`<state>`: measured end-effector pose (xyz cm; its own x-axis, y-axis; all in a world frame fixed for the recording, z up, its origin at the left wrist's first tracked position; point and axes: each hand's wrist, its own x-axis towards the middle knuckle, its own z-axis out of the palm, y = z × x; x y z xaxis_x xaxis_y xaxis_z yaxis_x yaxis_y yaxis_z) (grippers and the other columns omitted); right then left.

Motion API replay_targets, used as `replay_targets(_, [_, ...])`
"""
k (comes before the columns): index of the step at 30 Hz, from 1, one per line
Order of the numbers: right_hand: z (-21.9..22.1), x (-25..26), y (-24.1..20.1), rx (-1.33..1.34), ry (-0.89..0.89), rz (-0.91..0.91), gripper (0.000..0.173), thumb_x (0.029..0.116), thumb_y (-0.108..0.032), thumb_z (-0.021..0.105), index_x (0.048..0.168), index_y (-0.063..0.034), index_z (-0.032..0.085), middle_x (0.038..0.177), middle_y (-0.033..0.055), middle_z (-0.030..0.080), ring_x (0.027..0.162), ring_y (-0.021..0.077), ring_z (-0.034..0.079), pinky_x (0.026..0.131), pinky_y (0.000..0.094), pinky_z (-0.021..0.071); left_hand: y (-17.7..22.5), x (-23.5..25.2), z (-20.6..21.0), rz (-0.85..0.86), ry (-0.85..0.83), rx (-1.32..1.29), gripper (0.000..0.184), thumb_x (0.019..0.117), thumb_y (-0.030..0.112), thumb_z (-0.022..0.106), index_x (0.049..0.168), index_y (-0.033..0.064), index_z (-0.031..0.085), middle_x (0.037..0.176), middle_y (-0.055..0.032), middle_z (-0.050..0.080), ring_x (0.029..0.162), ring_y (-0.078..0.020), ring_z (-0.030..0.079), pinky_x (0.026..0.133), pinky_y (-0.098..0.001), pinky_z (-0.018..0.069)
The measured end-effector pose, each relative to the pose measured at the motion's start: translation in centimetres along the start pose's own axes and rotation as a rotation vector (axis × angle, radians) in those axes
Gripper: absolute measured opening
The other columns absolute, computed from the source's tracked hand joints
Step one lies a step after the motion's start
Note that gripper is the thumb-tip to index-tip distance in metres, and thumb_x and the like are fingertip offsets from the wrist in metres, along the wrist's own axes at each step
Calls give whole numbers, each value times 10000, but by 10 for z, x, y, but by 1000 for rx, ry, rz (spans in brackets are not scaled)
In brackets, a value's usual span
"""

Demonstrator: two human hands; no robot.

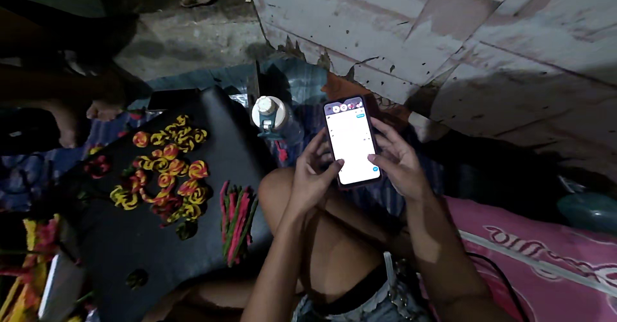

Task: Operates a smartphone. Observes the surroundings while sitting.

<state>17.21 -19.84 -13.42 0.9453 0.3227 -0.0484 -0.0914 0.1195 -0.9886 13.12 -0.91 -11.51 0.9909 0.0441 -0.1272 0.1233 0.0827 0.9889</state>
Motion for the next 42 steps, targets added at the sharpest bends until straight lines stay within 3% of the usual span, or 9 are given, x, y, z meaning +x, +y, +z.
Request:
replay_targets(7, [-3, -6, -13, 27, -50, -64, 668, 920, -11, 537, 1559, -49, 345, 1312, 7, 667, 1086, 59, 686, 920, 247, 589, 12, -8, -1, 83, -39, -10, 734, 867, -60, 671, 1525, -39, 347, 1255, -72, 665, 1012, -69, 688, 885, -242, 587])
replay_targets(11, [-7, -12, -23, 19, -123, -96, 668, 951, -38, 549, 1579, -59, 322, 1337, 7, 659, 1092, 55, 682, 918, 232, 584, 20, -12, -9, 86, -103, -53, 761, 861, -89, 659, 1542, -26, 324, 1329, -82, 640, 1080, -105, 689, 906, -271, 599])
replay_targets(14, [-3, -14, -28, 38, -129, -115, 700, 930, 27, 557, 1576, -27, 293, 1343, 26, 655, 1080, 70, 695, 915, 236, 594, 27, -13, -11, 138, -127, -56, 745, 871, -67, 653, 1539, -30, 326, 1336, -66, 634, 1081, -94, 686, 905, -264, 598])
replay_targets(19, [-1, -13, -29, 81, -177, -193, 902, 826, -11, 759, 1592, -91, 292, 1364, 24, 646, 1098, 133, 706, 885, 289, 627, 31, -15, -10, 202, -122, -24, 741, 883, -68, 657, 1547, -17, 332, 1352, -71, 627, 1091, -105, 683, 924, -274, 593])
replay_targets(23, [4, -14, -31, 52, -166, -209, 964, 772, 2, 801, 1590, -87, 298, 1378, 46, 638, 1100, 157, 711, 868, 315, 640, 35, -21, -11, 204, -118, -57, 794, 840, -67, 696, 1544, -6, 334, 1333, -46, 636, 1061, -97, 696, 865, -265, 618])
replay_targets(27, [6, -15, -33, 44, -170, -225, 876, 848, -71, 748, 1590, -53, 283, 1371, 38, 639, 1091, 122, 704, 869, 275, 625, 34, -24, -13, 208, -107, -64, 782, 847, -71, 681, 1542, -13, 328, 1325, -49, 641, 1039, -93, 700, 853, -255, 616])
replay_targets(31, [6, -18, -36, 10, -147, -211, 772, 891, -24, 647, 1579, -41, 299, 1349, 14, 657, 1087, 79, 696, 876, 236, 609, 34, -26, -13, 218, -107, -105, 745, 865, -62, 655, 1537, -14, 337, 1313, -51, 652, 1034, -103, 706, 846, -262, 618])
replay_targets(37, [12, -23, -38, -29, -142, -216, 756, 898, -77, 656, 1575, -66, 319, 1347, 13, 655, 1086, 72, 691, 874, 226, 601, 40, -26, 8, 214, 186, -50, 512, 868, -29, 663, 1348, 2, 488, 1013, 35, 732, 811, -26, 707, 721, -200, 605])
replay_targets(42, [14, -22, -39, 39, -139, -162, 740, 892, -64, 641, 1556, -96, 317, 1307, -23, 672, 1054, 51, 695, 883, 228, 597, 33, -29, -6, 195, 74, -98, 533, 896, 28, 533, 1428, 29, 499, 1136, 9, 719, 866, -38, 695, 740, -215, 590])
